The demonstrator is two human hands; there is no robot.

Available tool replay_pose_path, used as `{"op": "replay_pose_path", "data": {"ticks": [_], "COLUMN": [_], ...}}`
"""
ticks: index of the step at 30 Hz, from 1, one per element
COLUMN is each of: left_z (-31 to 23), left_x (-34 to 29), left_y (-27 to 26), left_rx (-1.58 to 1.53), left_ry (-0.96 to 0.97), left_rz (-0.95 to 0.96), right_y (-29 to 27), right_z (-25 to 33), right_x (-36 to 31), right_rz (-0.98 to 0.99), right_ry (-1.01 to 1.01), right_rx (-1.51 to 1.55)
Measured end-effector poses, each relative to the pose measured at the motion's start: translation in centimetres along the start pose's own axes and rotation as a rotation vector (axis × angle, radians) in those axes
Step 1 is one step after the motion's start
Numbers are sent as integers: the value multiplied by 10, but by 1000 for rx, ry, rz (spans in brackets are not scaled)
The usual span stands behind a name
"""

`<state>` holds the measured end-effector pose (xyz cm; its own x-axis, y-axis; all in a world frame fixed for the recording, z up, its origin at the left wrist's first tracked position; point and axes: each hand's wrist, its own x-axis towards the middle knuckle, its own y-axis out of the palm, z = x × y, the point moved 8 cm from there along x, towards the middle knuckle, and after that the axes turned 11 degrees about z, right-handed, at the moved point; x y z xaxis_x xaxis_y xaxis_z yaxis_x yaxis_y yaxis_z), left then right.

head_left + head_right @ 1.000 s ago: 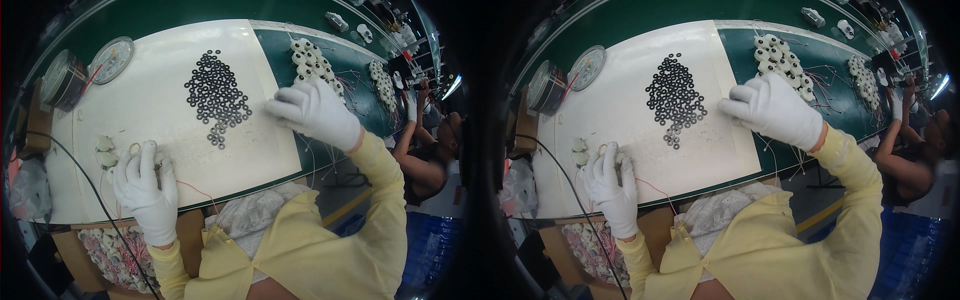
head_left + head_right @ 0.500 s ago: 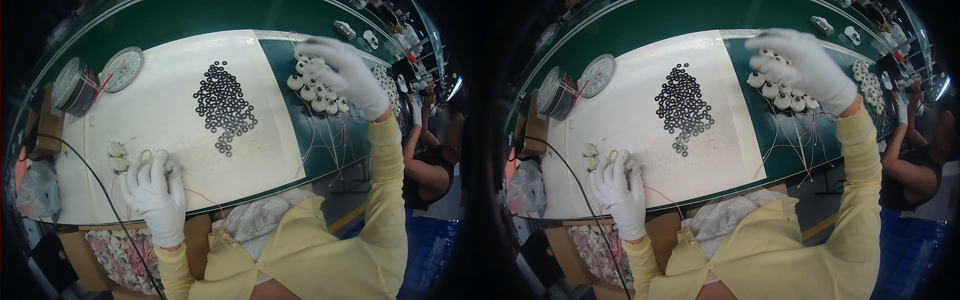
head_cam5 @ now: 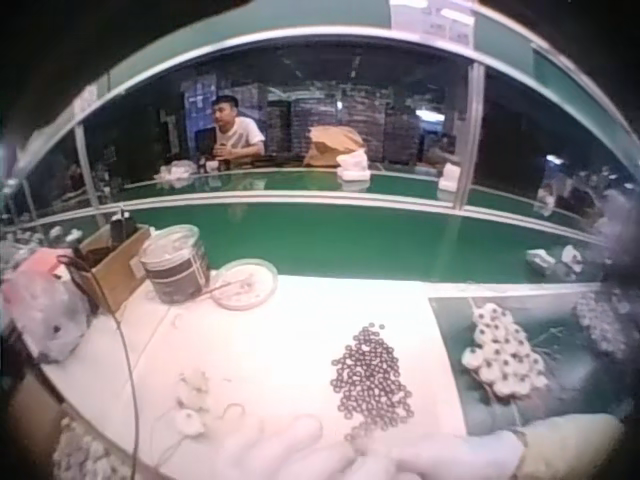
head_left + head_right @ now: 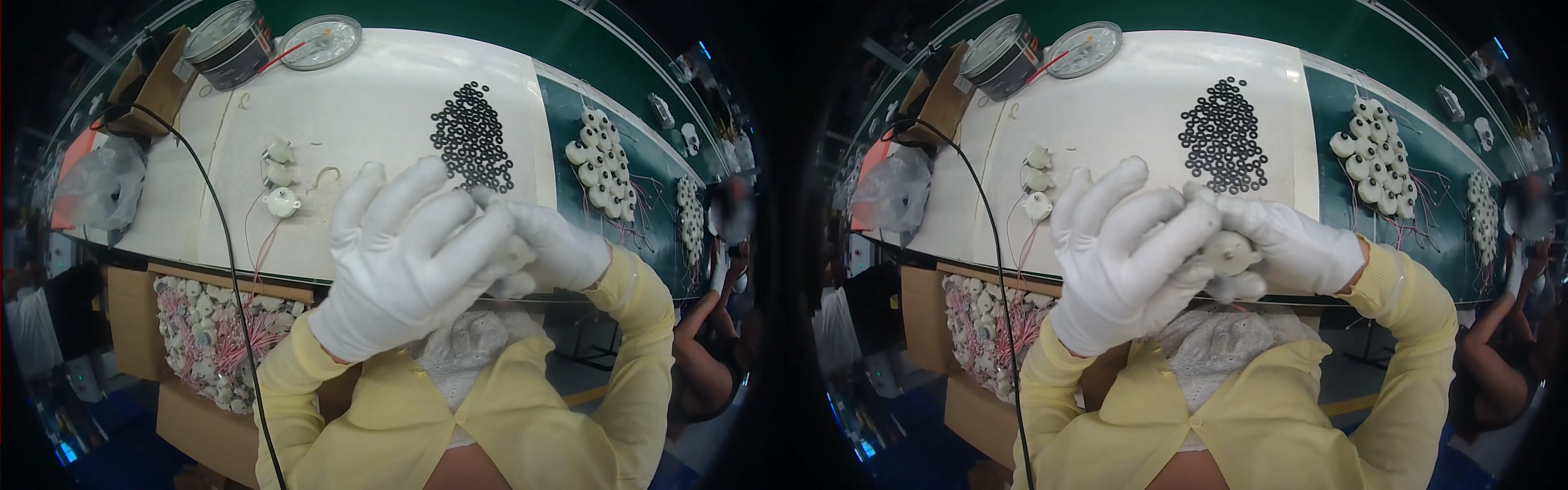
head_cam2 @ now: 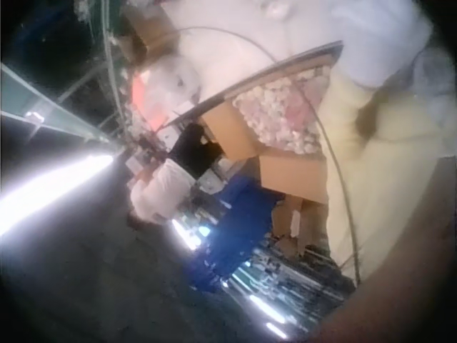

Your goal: The person assembles small white cylindrical electronic components by inserting black circular washers into their centers. They pick up each component, place a washer, and set the finished unit on the green workbench. The process is repeated continuously with components and washers arranged on the table.

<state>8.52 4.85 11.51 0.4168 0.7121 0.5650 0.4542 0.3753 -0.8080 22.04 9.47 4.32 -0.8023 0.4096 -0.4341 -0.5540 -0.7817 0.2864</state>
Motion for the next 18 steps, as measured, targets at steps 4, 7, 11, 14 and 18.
{"op": "replay_pose_path", "data": {"ticks": [4,7,11,14,18], "left_z": [79,148,187,167,126], "left_x": [-19,-39,-46,-34,-18], "left_y": [-13,-12,17,26,40], "left_rx": [93,340,39,138,19], "left_ry": [-250,-490,-657,-521,-401], "left_rz": [24,-18,204,226,250], "right_y": [-30,-59,-51,-42,-31], "right_z": [5,1,16,14,19], "right_x": [-25,-34,-38,-40,-41], "right_rz": [-198,-462,-604,-603,-548], "right_ry": [238,-49,-146,-123,-9], "right_rx": [-48,-444,-1272,-1596,-1851]}}
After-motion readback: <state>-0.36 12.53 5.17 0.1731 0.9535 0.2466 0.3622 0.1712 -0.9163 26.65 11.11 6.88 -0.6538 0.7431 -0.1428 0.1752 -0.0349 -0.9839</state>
